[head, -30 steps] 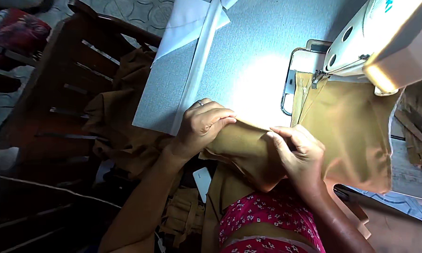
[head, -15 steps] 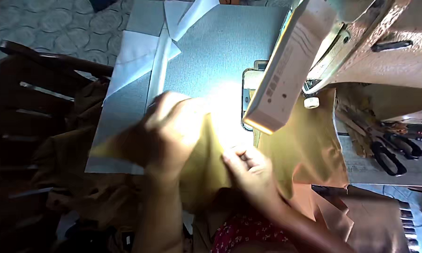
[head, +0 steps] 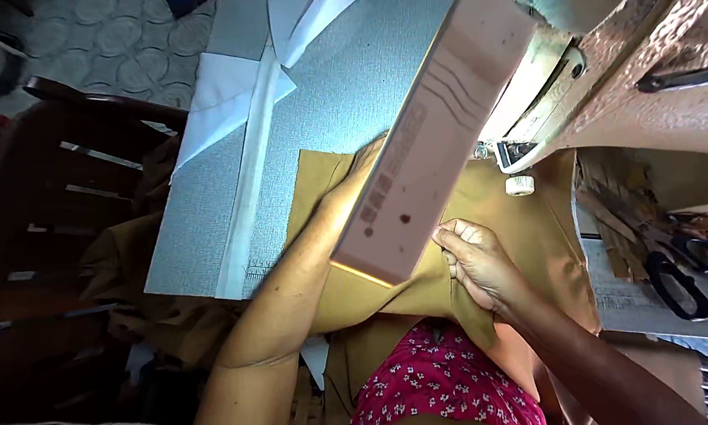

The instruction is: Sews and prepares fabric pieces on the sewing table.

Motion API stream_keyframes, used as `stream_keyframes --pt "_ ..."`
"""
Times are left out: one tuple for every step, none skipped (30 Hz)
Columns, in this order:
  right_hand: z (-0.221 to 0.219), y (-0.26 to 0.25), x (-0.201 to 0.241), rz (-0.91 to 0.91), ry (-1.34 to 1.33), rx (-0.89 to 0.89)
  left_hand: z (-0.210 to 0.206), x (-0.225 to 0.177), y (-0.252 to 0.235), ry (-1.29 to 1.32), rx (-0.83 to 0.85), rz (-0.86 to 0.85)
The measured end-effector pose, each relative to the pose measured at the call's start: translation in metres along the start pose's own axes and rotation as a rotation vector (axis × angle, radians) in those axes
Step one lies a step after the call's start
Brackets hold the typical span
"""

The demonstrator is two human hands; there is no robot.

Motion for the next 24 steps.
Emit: stream_keyframes --pt "0.000 0.000 -0.001 -0.005 0.004 -0.003 -0.001 -0.001 0.000 -0.002 0.012 0.009" --pt "0.000 0.000 -0.001 -0.007 0.003 -0.006 -0.002 -0.002 0.000 0.000 0.033 0.024" --pt "0.000 0.000 -0.001 -0.008 0.003 -0.006 -0.003 -0.003 0.000 0.011 0.055 0.041" --pt "0.000 0.000 -0.001 -0.008 0.004 -0.005 -0.003 -0.003 0.000 0.005 0.056 0.042" --pt "0.000 0.000 -0.001 -0.006 0.007 -0.003 -0.004 -0.001 -0.001 -0.033 0.046 0.032" --pt "-0.001 0.000 -0.001 -0.004 0.012 -0.003 -0.004 0.000 -0.001 -0.062 0.040 0.028" --pt "0.000 0.000 -0.001 -0.005 0.015 -0.005 -0.004 -0.001 -0.001 -0.080 0.040 0.039" --pt "0.000 0.000 -0.001 -0.007 0.021 -0.004 -0.003 -0.003 -0.001 -0.088 0.036 0.056" --pt "0.000 0.000 -0.001 -0.006 0.025 0.000 -0.003 -0.002 0.000 -0.135 0.024 0.071" --pt "0.000 0.000 -0.001 -0.001 0.027 -0.001 -0.003 -0.004 0.001 -0.202 0.008 0.080" --pt "0.000 0.000 0.000 0.002 0.031 -0.003 -0.002 -0.008 0.001 -0.261 -0.018 0.085" --pt "0.001 0.000 0.001 0.005 0.034 -0.008 -0.001 -0.015 0.003 -0.290 -0.053 0.082" --pt "0.001 0.001 0.001 0.005 0.039 -0.012 0.000 -0.022 0.006 -0.284 -0.090 0.064" --pt "0.001 0.000 0.001 0.003 0.045 -0.011 -0.003 -0.026 0.011 -0.293 -0.119 0.021" --pt "0.000 0.000 0.001 -0.001 0.056 -0.007 -0.005 -0.029 0.020 -0.269 -0.172 -0.043" --pt "-0.003 0.000 0.001 0.002 0.080 -0.002 -0.004 -0.030 0.032 -0.230 -0.261 -0.122" --pt "-0.007 0.001 0.003 0.014 0.118 0.008 0.000 -0.034 0.040 -0.183 -0.320 -0.172" --pt "-0.008 0.004 0.007 0.034 0.159 0.017 0.005 -0.049 0.036 -0.125 -0.199 -0.090" --pt "-0.006 0.008 0.010 0.061 0.204 0.028 0.004 -0.061 0.032 -0.093 -0.136 -0.037" --pt "-0.004 0.010 0.014 0.097 0.256 0.038 0.000 -0.067 0.030 -0.078 -0.117 -0.027" --pt "-0.002 0.012 0.020 0.143 0.303 0.044 -0.006 -0.067 0.027 -0.066 -0.110 -0.036" --pt "-0.001 0.012 0.025 0.191 0.342 0.055 -0.010 -0.062 0.028 -0.042 -0.076 -0.027" --pt "-0.002 0.010 0.029 0.223 0.360 0.073 -0.013 -0.059 0.027 -0.029 -0.009 -0.002" --pt "-0.004 0.009 0.029 0.238 0.348 0.090 -0.015 -0.057 0.028 -0.018 0.065 0.042"
Point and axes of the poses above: each hand's wrist, its own y-axis away from the middle knuckle, its own z-axis out of the back of the hand, x = y × z, the point moved 9 cm from there along -y, towards the middle knuckle, and after that the axes turned 1 degree about x, right-handed, at the moved point
